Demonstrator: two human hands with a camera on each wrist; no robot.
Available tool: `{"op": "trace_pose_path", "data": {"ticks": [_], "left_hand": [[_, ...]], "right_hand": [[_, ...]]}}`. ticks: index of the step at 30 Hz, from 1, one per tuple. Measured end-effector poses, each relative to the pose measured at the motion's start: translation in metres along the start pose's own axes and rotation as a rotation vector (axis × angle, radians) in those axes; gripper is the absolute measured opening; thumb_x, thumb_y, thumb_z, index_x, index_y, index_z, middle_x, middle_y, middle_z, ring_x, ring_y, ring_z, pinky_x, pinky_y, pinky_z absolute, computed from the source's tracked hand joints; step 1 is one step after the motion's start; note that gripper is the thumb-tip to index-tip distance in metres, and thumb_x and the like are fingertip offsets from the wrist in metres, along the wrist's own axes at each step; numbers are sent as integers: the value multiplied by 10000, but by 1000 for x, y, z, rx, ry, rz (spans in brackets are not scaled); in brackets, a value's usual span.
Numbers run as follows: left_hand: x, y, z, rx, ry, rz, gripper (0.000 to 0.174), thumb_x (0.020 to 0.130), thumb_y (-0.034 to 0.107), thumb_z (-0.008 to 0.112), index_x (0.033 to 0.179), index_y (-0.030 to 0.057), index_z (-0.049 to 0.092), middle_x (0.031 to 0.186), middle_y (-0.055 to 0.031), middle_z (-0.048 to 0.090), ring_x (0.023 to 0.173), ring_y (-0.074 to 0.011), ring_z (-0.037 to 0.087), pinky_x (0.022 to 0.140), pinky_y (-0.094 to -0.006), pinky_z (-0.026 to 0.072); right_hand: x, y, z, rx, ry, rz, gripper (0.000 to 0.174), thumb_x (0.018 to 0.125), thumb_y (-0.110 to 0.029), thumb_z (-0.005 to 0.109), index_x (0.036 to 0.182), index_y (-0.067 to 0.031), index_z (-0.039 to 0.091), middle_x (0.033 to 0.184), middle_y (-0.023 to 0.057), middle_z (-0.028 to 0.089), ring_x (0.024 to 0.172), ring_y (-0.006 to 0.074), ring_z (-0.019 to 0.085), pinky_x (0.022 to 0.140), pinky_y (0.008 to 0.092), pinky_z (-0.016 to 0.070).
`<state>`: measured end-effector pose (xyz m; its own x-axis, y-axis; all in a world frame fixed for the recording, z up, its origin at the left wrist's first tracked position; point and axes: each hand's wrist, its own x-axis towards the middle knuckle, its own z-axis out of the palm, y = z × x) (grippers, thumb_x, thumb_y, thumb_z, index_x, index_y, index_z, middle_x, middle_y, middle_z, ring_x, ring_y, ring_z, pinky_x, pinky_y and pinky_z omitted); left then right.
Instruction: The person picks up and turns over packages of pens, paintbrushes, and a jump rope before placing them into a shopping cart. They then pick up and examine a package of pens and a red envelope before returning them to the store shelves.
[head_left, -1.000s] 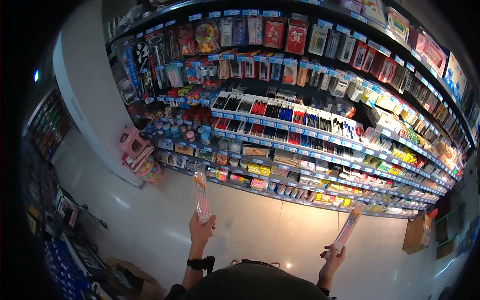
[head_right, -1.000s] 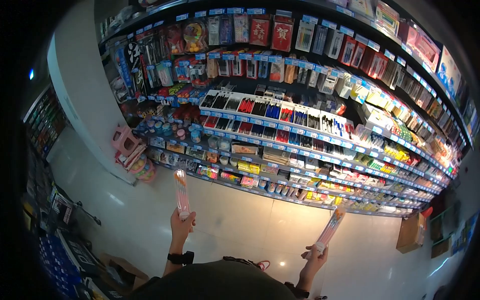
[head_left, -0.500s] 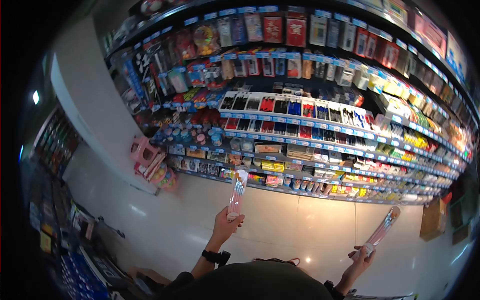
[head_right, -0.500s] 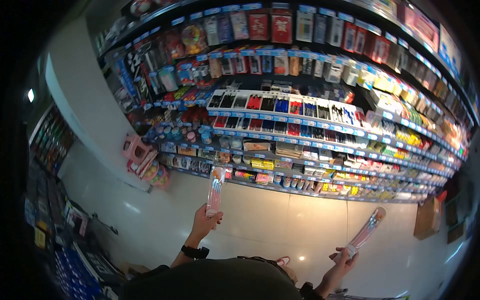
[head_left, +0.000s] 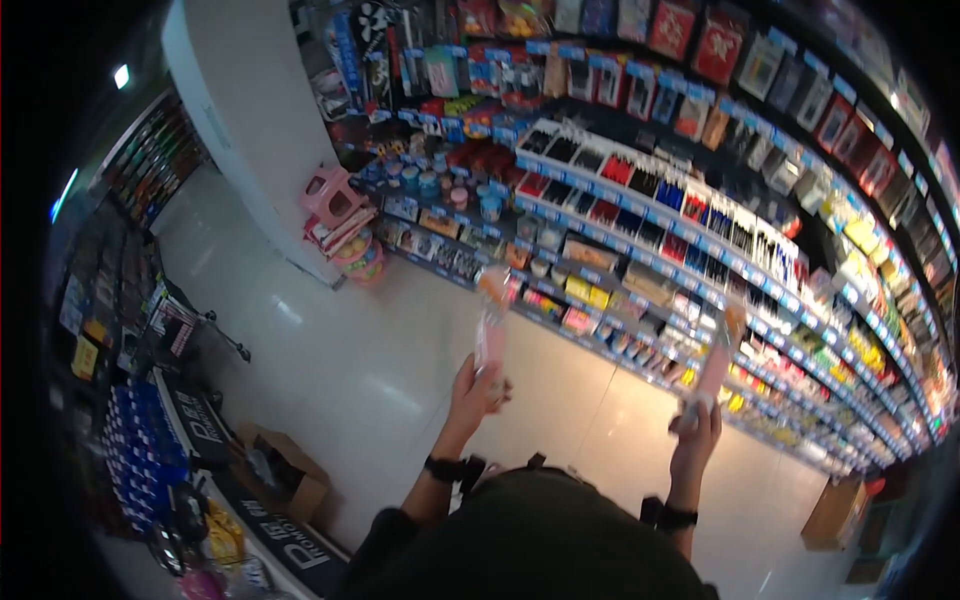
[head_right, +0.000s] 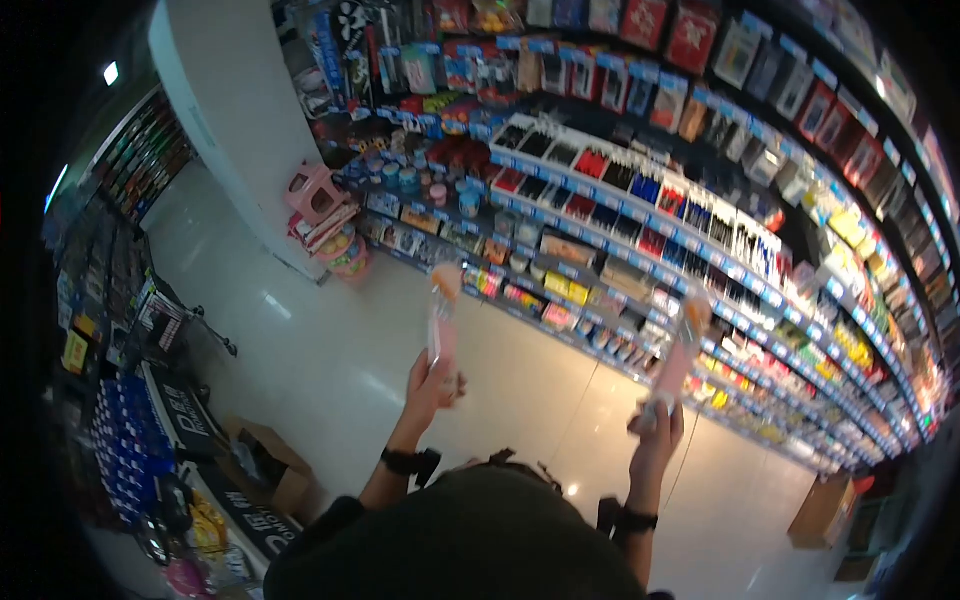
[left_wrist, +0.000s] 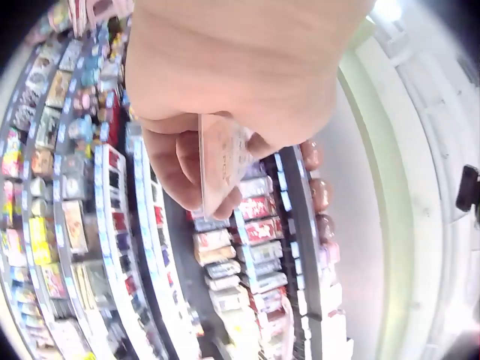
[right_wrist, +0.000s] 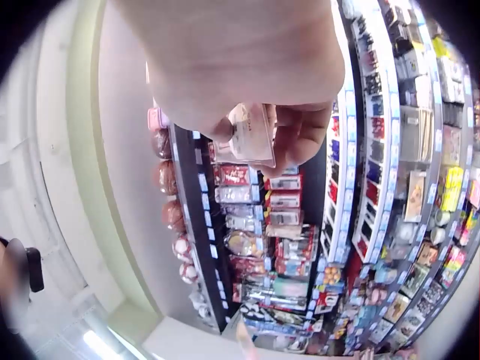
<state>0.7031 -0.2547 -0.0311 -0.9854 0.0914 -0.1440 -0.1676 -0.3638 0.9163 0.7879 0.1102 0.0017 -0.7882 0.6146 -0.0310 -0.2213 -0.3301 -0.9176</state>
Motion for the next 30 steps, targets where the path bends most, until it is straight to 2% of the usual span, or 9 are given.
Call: {"op": "trace_pose_path", "data": {"ticks": [6, 12, 16, 17, 19, 21, 23, 26, 30], "left_hand": [[31, 15, 94, 5, -410, -8, 281, 1098, 243, 442, 1305, 61, 497, 1036, -125, 676, 810, -205, 703, 662, -321, 576], [36, 11, 161, 45, -543, -1, 313, 1105, 226, 437, 1362, 54, 485, 1119, -135, 685, 872, -235, 729, 764, -350, 609], [34, -5, 188, 57, -614, -34, 353, 1104, 201, 430, 1423, 51, 457, 1149, -132, 685, 955, -251, 727, 824, -375, 613], [34, -12, 194, 9, -594, -109, 365, 1091, 188, 443, 1429, 51, 454, 1144, -128, 684, 967, -252, 721, 823, -382, 611], [34, -27, 203, 3, -569, -166, 377, 1074, 182, 463, 1431, 62, 456, 1140, -122, 683, 938, -250, 724, 787, -390, 614], [33, -38, 220, -98, -554, -199, 330, 1034, 174, 545, 1340, 65, 491, 961, -68, 670, 749, -196, 706, 636, -332, 597], [24, -38, 245, 94, -559, -117, 301, 985, 135, 630, 1241, 75, 483, 833, -22, 582, 542, -119, 602, 470, -273, 505], [29, -69, 271, 60, -648, -83, 319, 963, 76, 634, 1240, 79, 476, 790, -13, 534, 491, -100, 540, 431, -245, 441], [18, -89, 331, -174, -724, -373, 405, 997, 227, 523, 1363, 74, 445, 865, -36, 522, 512, -92, 455, 454, -260, 400]], "right_hand": [[10, 9, 51, 50, -238, 78, 280, 1028, -221, 597, 1232, -29, 616, 989, 85, 708, 730, 155, 679, 603, 275, 536], [7, 3, 45, 158, -308, 77, 254, 1053, -239, 549, 1202, -42, 609, 956, 89, 718, 691, 167, 696, 579, 271, 540], [10, -5, 20, -32, -208, -81, 298, 943, -144, 724, 1184, -23, 595, 854, 36, 671, 629, 109, 630, 553, 239, 501], [8, -14, 13, -121, -147, -33, 389, 856, -84, 814, 1162, -23, 582, 800, 3, 635, 603, 74, 589, 525, 214, 473], [16, -7, -13, -87, -118, -95, 567, 807, -54, 856, 1263, -18, 520, 779, 13, 627, 570, 76, 590, 483, 224, 471], [14, -24, -27, -92, -48, -102, 748, 800, -35, 853, 1401, -21, 408, 777, 29, 629, 562, 85, 593, 472, 232, 467], [10, -43, -47, -50, -32, -78, 757, 826, -37, 813, 1454, -20, 391, 790, 29, 610, 551, 95, 576, 473, 244, 453], [11, -45, -93, 101, -8, -92, 732, 875, -95, 752, 1504, -20, 386, 839, 49, 604, 574, 115, 578, 491, 260, 460], [12, -64, -163, 219, -44, -133, 712, 929, -230, 676, 1543, -23, 379, 911, 83, 606, 605, 135, 588, 509, 276, 478]]}}
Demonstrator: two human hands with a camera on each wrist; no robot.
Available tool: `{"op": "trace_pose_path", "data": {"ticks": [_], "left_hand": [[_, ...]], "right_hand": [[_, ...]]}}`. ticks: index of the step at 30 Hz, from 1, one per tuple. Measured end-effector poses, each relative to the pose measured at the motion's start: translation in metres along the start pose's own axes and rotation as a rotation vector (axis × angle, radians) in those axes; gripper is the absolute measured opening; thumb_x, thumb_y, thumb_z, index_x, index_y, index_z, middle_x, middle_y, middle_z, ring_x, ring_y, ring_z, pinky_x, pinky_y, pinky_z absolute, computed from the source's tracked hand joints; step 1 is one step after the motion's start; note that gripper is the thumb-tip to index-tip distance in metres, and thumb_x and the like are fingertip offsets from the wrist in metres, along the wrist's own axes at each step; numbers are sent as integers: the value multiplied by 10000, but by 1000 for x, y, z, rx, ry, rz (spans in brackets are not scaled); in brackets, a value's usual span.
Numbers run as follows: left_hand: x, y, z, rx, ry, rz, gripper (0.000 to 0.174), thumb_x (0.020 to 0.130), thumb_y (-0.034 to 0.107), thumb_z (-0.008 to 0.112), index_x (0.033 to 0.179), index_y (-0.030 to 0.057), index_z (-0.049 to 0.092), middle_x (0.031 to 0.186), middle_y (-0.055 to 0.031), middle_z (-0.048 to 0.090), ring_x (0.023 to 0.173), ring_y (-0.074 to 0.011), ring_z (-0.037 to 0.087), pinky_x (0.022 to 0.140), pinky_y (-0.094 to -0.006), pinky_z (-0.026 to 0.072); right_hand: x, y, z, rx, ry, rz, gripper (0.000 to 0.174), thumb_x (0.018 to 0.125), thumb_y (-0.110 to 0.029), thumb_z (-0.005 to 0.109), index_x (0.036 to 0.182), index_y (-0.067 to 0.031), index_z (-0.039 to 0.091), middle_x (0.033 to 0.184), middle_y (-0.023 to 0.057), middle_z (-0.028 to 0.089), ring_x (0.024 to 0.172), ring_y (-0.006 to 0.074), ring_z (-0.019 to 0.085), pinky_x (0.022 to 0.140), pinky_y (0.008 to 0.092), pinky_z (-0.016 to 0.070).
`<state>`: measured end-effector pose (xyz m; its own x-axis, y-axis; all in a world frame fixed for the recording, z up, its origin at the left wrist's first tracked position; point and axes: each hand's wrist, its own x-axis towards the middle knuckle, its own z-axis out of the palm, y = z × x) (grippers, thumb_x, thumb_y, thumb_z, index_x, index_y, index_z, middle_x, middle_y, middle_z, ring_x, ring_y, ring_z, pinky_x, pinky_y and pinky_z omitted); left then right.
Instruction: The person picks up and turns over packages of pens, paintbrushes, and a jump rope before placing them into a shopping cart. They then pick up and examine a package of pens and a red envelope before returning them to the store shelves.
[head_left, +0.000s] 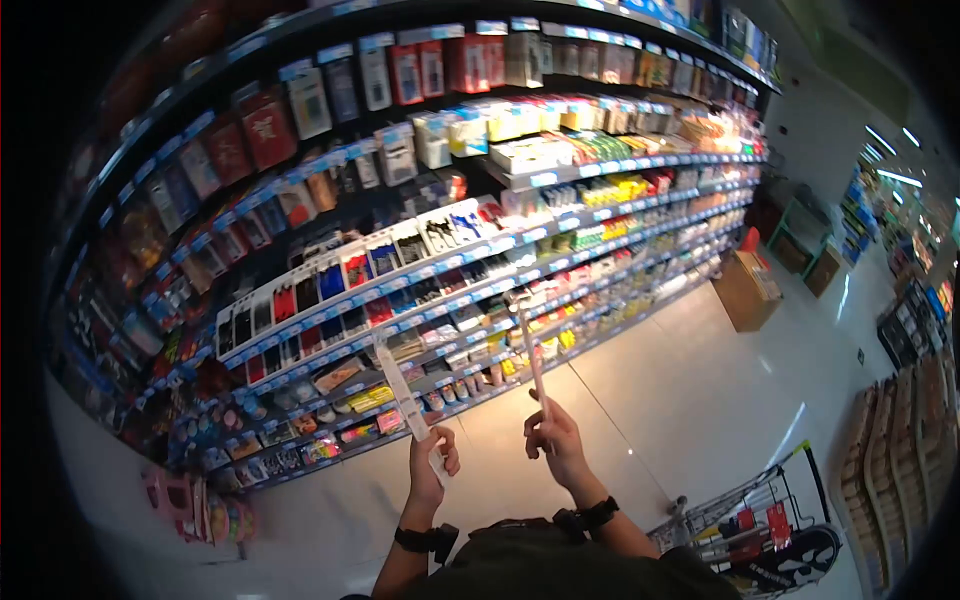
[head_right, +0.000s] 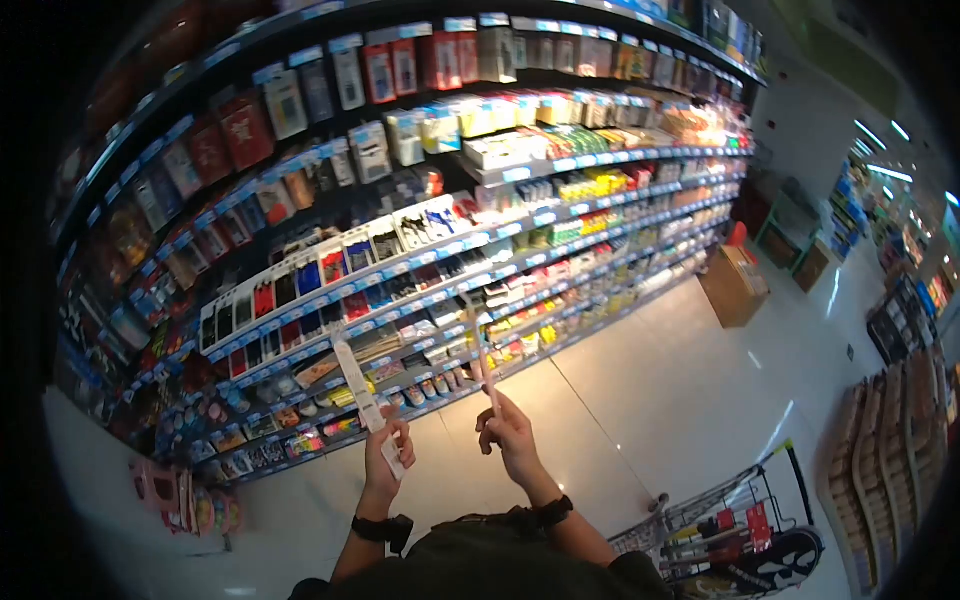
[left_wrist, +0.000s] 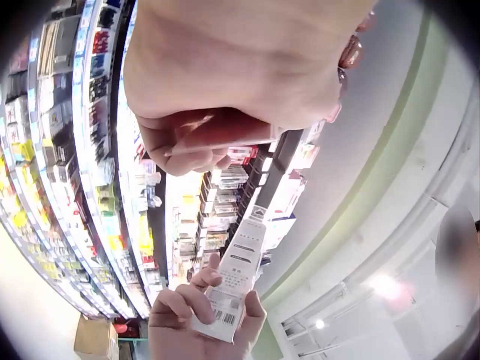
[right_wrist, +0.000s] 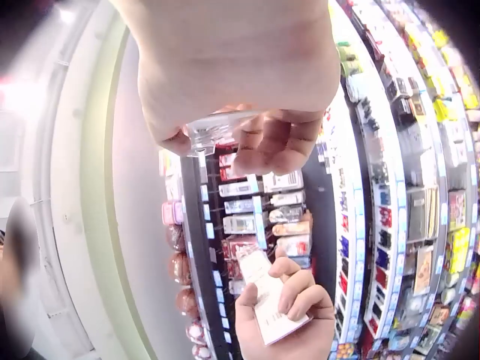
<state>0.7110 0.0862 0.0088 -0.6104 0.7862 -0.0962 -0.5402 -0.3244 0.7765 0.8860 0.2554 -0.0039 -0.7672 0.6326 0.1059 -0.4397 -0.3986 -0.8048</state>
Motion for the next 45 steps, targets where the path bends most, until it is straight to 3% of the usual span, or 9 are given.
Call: {"op": "trace_pose_path", "data": {"ticks": [4, 12, 17, 20, 24, 29, 32, 38, 45], "left_hand": [[39, -36, 45, -7, -193, -137, 725, 998, 370, 427, 1629, 98, 196, 1013, -104, 588, 537, -116, 453, 485, -270, 414], [91, -95, 129, -144, -668, -492, 818, 966, 373, 429, 1628, 7, 116, 1049, -240, 654, 547, -152, 538, 461, -304, 490], [123, -138, 177, 142, -657, -387, 699, 1055, 604, 393, 1423, 10, 412, 786, -13, 531, 499, -40, 404, 449, -195, 319], [149, -177, 192, 240, -600, -346, 555, 1087, 561, 344, 1252, 48, 474, 736, 30, 440, 496, -22, 362, 442, -190, 295], [183, -216, 237, 290, -577, -324, 324, 1085, 405, 508, 1103, 84, 468, 721, 50, 402, 489, -18, 342, 425, -184, 268], [241, -257, 297, 482, -609, -331, 379, 896, 257, 826, 1012, 88, 507, 716, 0, 600, 535, -59, 583, 426, -210, 452], [280, -291, 328, 490, -614, -335, 388, 898, 264, 824, 1024, 78, 507, 767, -18, 624, 554, -68, 601, 425, -217, 461], [337, -345, 394, 308, -628, -414, 243, 1025, 219, 652, 1134, 50, 518, 949, -33, 665, 720, -85, 659, 538, -255, 539], [385, -395, 451, 227, -704, -362, 221, 1072, 162, 562, 1213, 4, 497, 1120, -75, 664, 1033, -99, 631, 890, -284, 527]], "right_hand": [[-14, -46, -47, 83, -28, 13, 810, 945, -439, 585, 1564, 8, 313, 1012, 145, 634, 546, 195, 591, 499, 296, 488], [-48, -103, -112, 293, 115, 12, 717, 938, -402, 474, 1516, 11, 379, 896, 204, 626, 487, 268, 568, 448, 337, 463], [-55, -115, -153, 346, 215, -123, 658, 1053, -482, 330, 1473, 18, 412, 862, 112, 605, 531, 157, 541, 506, 277, 454], [-54, -120, -188, 162, 419, -114, 546, 1069, -493, 411, 1327, -17, 490, 777, 42, 535, 504, 137, 446, 491, 290, 385], [-39, -132, -227, -51, 660, -193, 311, 1008, -250, 639, 1197, -56, 485, 824, 28, 604, 588, 118, 560, 562, 264, 477], [-5, -175, -274, -203, 802, -163, 309, 959, -116, 712, 1171, -71, 491, 937, 39, 674, 789, 96, 670, 719, 238, 562], [26, -191, -315, -309, 857, -223, 239, 974, -131, 707, 1113, -75, 521, 906, 14, 661, 688, 8, 547, 528, 177, 394], [86, -234, -381, -321, 762, -243, 205, 990, -98, 665, 1131, -52, 524, 1009, 60, 672, 897, 109, 656, 797, 263, 551], [128, -272, -452, -269, 693, -184, 240, 973, -83, 706, 1127, -47, 525, 1061, 103, 714, 927, 124, 678, 810, 267, 552]]}}
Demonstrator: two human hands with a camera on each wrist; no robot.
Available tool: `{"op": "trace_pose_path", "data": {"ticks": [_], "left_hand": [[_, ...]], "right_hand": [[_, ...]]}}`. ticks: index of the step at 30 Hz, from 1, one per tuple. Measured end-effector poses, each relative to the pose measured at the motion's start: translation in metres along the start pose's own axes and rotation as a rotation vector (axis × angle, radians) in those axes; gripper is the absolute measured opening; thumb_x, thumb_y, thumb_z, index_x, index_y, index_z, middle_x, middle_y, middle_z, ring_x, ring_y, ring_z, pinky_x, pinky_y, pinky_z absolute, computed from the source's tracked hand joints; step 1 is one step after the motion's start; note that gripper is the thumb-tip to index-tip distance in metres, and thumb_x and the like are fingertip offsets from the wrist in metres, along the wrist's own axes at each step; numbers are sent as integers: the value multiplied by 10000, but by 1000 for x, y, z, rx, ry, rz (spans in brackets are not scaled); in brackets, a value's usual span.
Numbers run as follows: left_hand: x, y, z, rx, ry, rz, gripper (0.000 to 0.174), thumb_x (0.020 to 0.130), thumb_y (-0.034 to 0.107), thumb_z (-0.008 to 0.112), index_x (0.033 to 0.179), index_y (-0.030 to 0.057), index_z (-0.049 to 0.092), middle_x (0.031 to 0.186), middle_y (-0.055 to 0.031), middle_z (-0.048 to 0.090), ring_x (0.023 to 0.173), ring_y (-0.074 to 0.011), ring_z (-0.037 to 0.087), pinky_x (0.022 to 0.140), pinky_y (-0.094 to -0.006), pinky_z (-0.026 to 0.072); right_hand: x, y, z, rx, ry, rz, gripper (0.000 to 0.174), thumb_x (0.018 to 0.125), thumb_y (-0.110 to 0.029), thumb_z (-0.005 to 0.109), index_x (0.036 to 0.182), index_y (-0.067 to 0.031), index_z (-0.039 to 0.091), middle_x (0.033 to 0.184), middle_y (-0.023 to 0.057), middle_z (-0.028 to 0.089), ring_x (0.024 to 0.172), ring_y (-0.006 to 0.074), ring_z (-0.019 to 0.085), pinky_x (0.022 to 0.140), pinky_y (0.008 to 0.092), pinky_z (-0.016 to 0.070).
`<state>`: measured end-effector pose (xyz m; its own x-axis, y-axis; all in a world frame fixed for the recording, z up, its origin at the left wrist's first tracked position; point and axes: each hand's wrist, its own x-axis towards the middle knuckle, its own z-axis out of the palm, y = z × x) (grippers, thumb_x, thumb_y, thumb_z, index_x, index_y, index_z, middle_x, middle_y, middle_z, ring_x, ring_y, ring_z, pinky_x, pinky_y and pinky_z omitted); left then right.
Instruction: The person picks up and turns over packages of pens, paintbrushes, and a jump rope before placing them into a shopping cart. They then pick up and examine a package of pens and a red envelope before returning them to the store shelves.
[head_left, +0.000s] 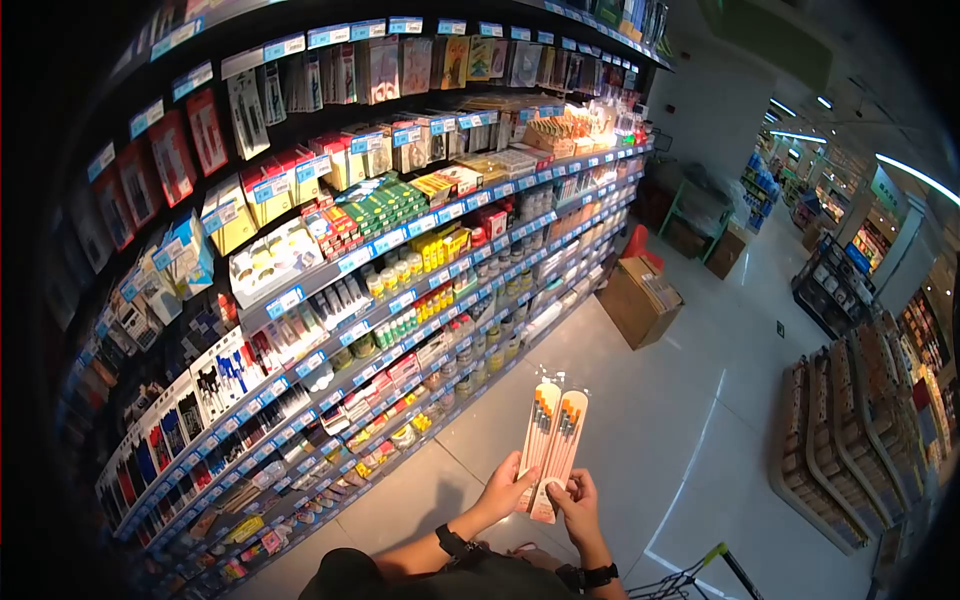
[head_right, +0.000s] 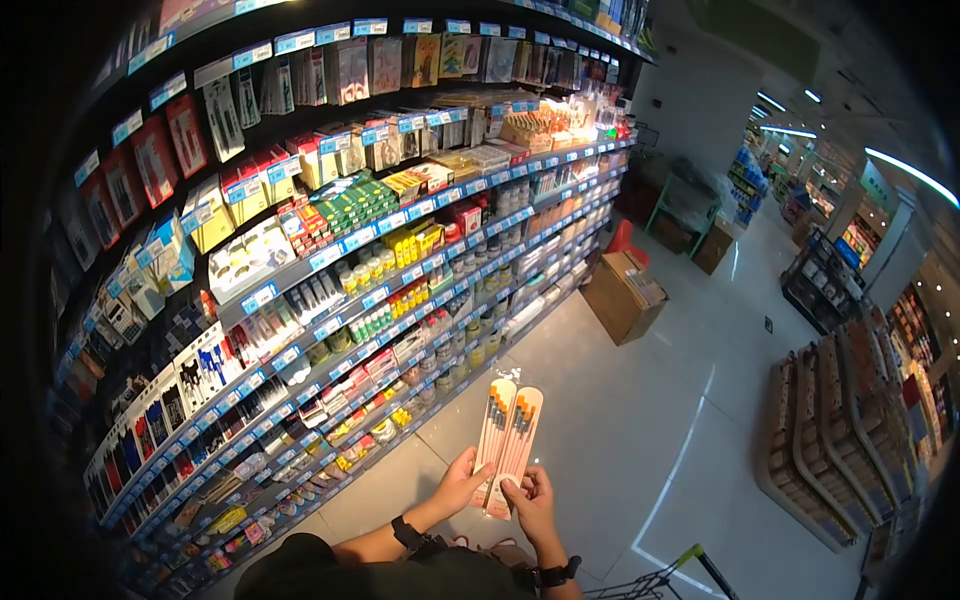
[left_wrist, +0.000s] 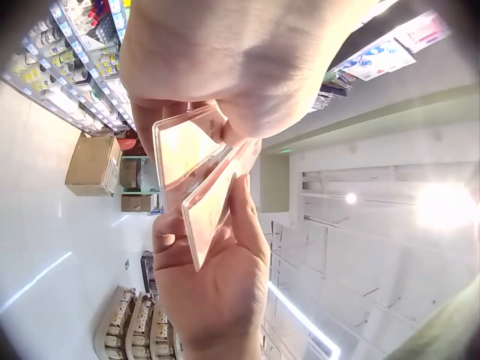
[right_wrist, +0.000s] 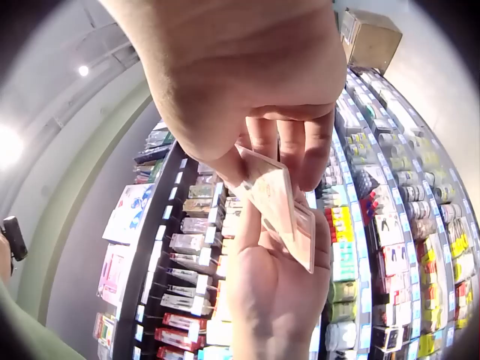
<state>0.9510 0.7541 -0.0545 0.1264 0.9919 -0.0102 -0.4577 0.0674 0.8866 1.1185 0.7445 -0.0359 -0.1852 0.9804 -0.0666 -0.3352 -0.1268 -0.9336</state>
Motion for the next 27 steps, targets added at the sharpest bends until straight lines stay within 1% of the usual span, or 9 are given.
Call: {"op": "trace_pose_path", "data": {"ticks": [5, 8, 11, 14, 17, 18, 21, 24, 27], "left_hand": [[71, -22, 20, 45, 19, 16, 233, 1071, 165, 568, 1224, 5, 495, 1115, -76, 660, 1042, -101, 626, 888, -289, 525], [124, -40, 39, 166, 33, 25, 286, 1044, 207, 623, 1205, -7, 522, 1108, -86, 663, 1035, -113, 630, 862, -291, 526], [177, -47, 74, 373, 19, 21, 333, 1017, 247, 666, 1204, -2, 550, 1084, -100, 681, 1001, -133, 652, 830, -297, 535], [234, -63, 104, 496, -19, 19, 361, 996, 267, 694, 1234, 25, 569, 1060, -116, 702, 940, -155, 682, 787, -306, 549], [271, -70, 143, 500, -83, -95, 383, 982, 280, 712, 1257, 49, 579, 1055, -126, 713, 887, -172, 704, 752, -320, 559], [280, -66, 158, 485, -104, -148, 390, 978, 286, 718, 1262, 55, 582, 1056, -128, 716, 873, -178, 709, 742, -325, 562], [307, -65, 195, 430, -166, -244, 417, 964, 330, 722, 1246, 52, 589, 1029, -157, 729, 824, -234, 729, 720, -355, 563], [347, -93, 204, 774, -223, -81, 465, 946, 372, 724, 1240, 38, 586, 971, -187, 737, 815, -302, 734, 716, -380, 557], [377, -110, 224, 724, -220, -82, 475, 936, 377, 722, 1244, 44, 582, 911, -199, 733, 813, -346, 724, 710, -387, 548]], "right_hand": [[67, -5, -55, -15, 31, 27, 239, 948, -71, 738, 1110, -8, 575, 1050, 108, 719, 897, 106, 682, 777, 241, 550], [110, -7, -104, -82, -2, 28, 203, 938, -114, 759, 1050, -18, 619, 921, 70, 717, 776, 99, 662, 661, 242, 525], [153, -31, -156, -222, -20, 102, 194, 930, -146, 772, 1016, -15, 657, 806, 31, 691, 686, 80, 626, 600, 226, 484], [188, -69, -208, -378, -29, 87, 206, 934, -172, 767, 1030, -9, 686, 743, 8, 666, 637, 79, 609, 584, 222, 468], [219, -90, -267, -359, -69, 91, 217, 943, -178, 753, 1065, -9, 693, 762, 13, 676, 639, 89, 621, 583, 221, 471], [227, -94, -284, -259, -67, 104, 222, 942, -167, 753, 1044, 19, 690, 820, 66, 719, 638, 121, 647, 588, 243, 519], [243, -119, -317, -141, -84, 131, 203, 952, -160, 731, 1030, 20, 678, 779, 84, 693, 590, 167, 659, 538, 283, 533], [259, -116, -356, -93, -19, 113, 209, 952, -148, 727, 1015, 40, 662, 783, 114, 691, 545, 205, 657, 505, 320, 547], [275, -121, -386, -115, 49, 111, 223, 957, -158, 721, 1015, 46, 655, 783, 121, 689, 536, 215, 658, 499, 324, 547]]}}
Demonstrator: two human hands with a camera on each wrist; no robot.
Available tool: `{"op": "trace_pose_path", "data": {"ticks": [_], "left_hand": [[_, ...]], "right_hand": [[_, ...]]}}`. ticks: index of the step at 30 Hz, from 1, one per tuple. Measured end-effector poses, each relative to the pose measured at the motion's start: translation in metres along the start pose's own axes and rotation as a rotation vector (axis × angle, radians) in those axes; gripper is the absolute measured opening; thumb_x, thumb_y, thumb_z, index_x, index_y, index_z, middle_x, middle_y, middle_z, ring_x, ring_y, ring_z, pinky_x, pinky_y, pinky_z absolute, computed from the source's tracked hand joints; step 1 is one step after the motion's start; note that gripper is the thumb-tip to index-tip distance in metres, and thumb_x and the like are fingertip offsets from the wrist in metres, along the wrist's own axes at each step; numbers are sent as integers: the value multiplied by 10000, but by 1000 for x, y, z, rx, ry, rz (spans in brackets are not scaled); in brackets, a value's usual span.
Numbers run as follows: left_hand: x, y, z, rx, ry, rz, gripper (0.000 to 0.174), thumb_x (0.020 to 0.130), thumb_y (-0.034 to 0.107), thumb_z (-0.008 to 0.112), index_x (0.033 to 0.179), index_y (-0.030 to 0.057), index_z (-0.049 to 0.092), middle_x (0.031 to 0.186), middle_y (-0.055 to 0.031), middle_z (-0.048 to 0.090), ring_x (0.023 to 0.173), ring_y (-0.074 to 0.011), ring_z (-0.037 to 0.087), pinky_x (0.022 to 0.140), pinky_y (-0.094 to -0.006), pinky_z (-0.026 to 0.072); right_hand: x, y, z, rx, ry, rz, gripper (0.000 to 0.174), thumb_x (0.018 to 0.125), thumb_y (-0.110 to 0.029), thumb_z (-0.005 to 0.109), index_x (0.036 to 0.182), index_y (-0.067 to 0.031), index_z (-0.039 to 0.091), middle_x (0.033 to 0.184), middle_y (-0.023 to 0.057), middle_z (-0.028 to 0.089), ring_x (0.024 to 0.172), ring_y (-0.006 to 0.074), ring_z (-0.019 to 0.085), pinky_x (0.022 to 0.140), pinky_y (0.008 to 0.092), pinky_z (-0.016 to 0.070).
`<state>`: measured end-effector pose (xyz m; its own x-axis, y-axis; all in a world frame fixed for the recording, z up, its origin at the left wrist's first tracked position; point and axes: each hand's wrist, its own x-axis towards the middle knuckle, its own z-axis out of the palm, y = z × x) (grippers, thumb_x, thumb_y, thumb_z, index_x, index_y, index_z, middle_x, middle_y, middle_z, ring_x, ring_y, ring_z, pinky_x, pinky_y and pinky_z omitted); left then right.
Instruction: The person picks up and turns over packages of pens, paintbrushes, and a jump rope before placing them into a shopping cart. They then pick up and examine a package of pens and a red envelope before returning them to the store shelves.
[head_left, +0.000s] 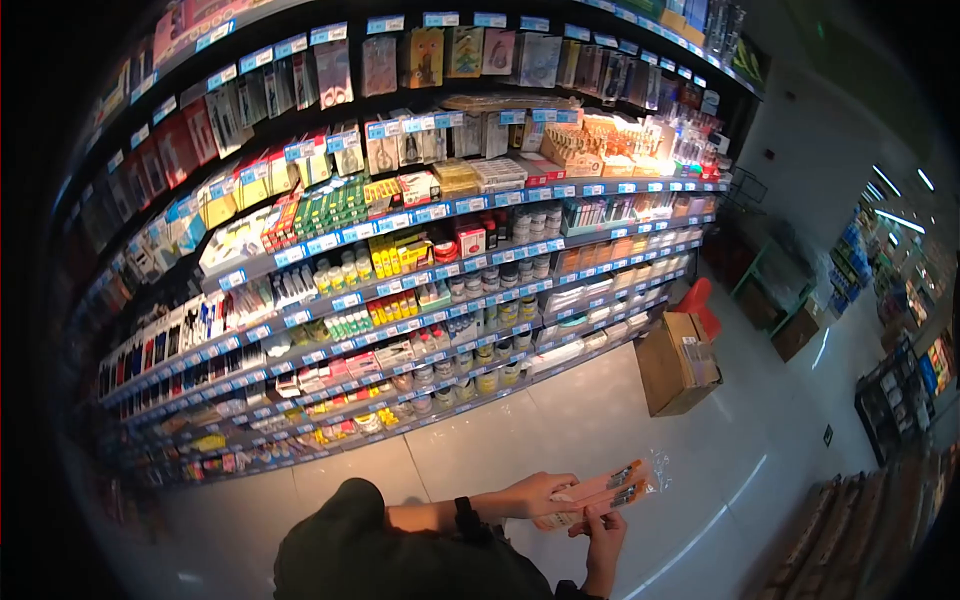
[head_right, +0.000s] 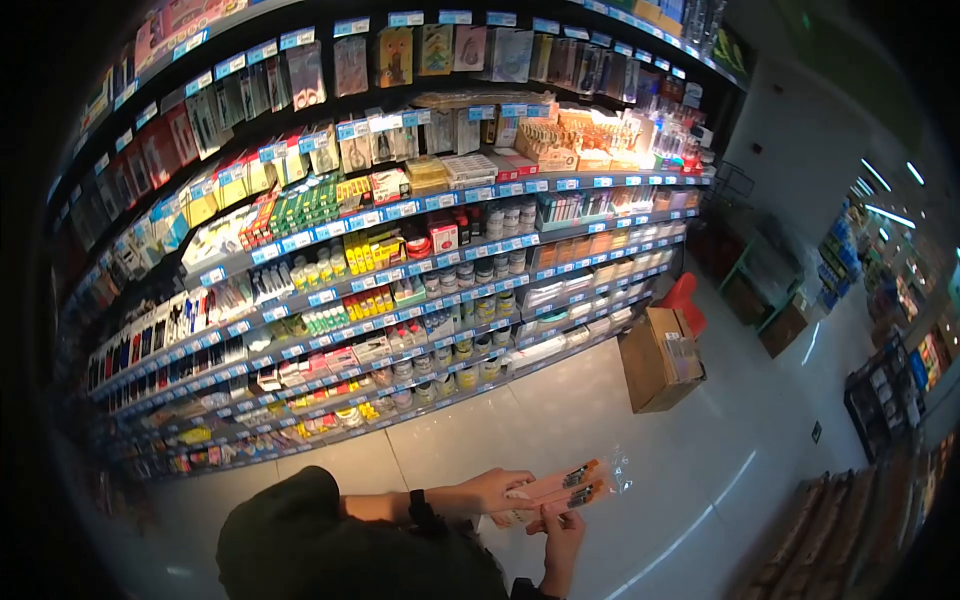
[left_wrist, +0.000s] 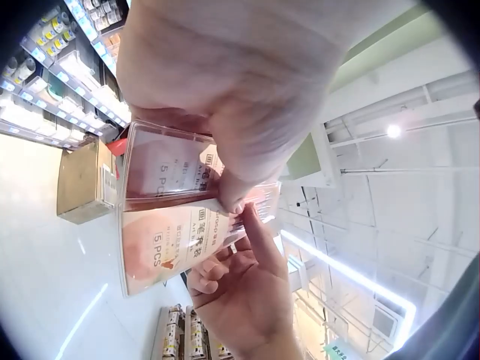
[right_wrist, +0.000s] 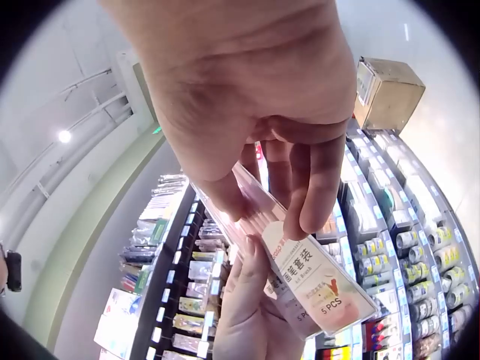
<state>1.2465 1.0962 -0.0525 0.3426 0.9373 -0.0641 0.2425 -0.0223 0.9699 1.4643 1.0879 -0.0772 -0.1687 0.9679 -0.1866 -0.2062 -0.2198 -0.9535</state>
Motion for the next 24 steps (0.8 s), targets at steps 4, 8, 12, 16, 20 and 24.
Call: {"op": "trace_pose_path", "data": {"ticks": [4, 8, 12, 16, 20, 24], "left_hand": [[48, 10, 14, -48, -24, -7, 452, 951, 310, 733, 1273, 35, 575, 1007, -146, 747, 878, -226, 733, 685, -359, 632], [104, 7, 38, -27, 14, 53, 435, 918, 321, 762, 1219, 43, 617, 979, -166, 741, 836, -256, 716, 745, -349, 565], [170, 5, 57, -103, 24, 139, 444, 895, 342, 784, 1190, 43, 639, 998, -170, 733, 860, -256, 699, 801, -351, 542], [246, 16, 65, -107, 60, 125, 471, 896, 340, 786, 1214, 32, 624, 1049, -173, 726, 943, -237, 695, 854, -361, 535], [302, 34, 84, -152, 188, 159, 456, 910, 303, 780, 1224, 22, 607, 1041, -161, 732, 896, -214, 715, 780, -355, 582], [315, 67, 90, -157, 280, 134, 433, 906, 270, 778, 1206, 13, 599, 1004, -172, 735, 803, -223, 741, 654, -348, 615]], "right_hand": [[32, -17, -33, -17, 23, -32, 214, 970, -160, 700, 1019, 43, 656, 783, 122, 683, 533, 207, 652, 504, 312, 539], [60, -33, -70, -39, 67, -77, 200, 977, -149, 684, 1031, 41, 658, 813, 111, 684, 544, 178, 632, 506, 287, 519], [111, -45, -119, -30, 81, -123, 193, 980, -143, 679, 1045, 38, 661, 862, 95, 689, 597, 140, 609, 514, 266, 507], [167, -77, -155, -42, 100, -120, 203, 999, -155, 660, 1113, 13, 661, 906, 64, 685, 626, 108, 592, 520, 257, 493], [214, -105, -187, 31, 110, -124, 243, 1015, -197, 646, 1167, -6, 645, 947, 50, 685, 664, 99, 593, 536, 242, 472], [244, -125, -210, 46, 29, -114, 250, 1015, -207, 649, 1173, -13, 643, 972, 43, 686, 717, 92, 592, 561, 232, 458]]}}
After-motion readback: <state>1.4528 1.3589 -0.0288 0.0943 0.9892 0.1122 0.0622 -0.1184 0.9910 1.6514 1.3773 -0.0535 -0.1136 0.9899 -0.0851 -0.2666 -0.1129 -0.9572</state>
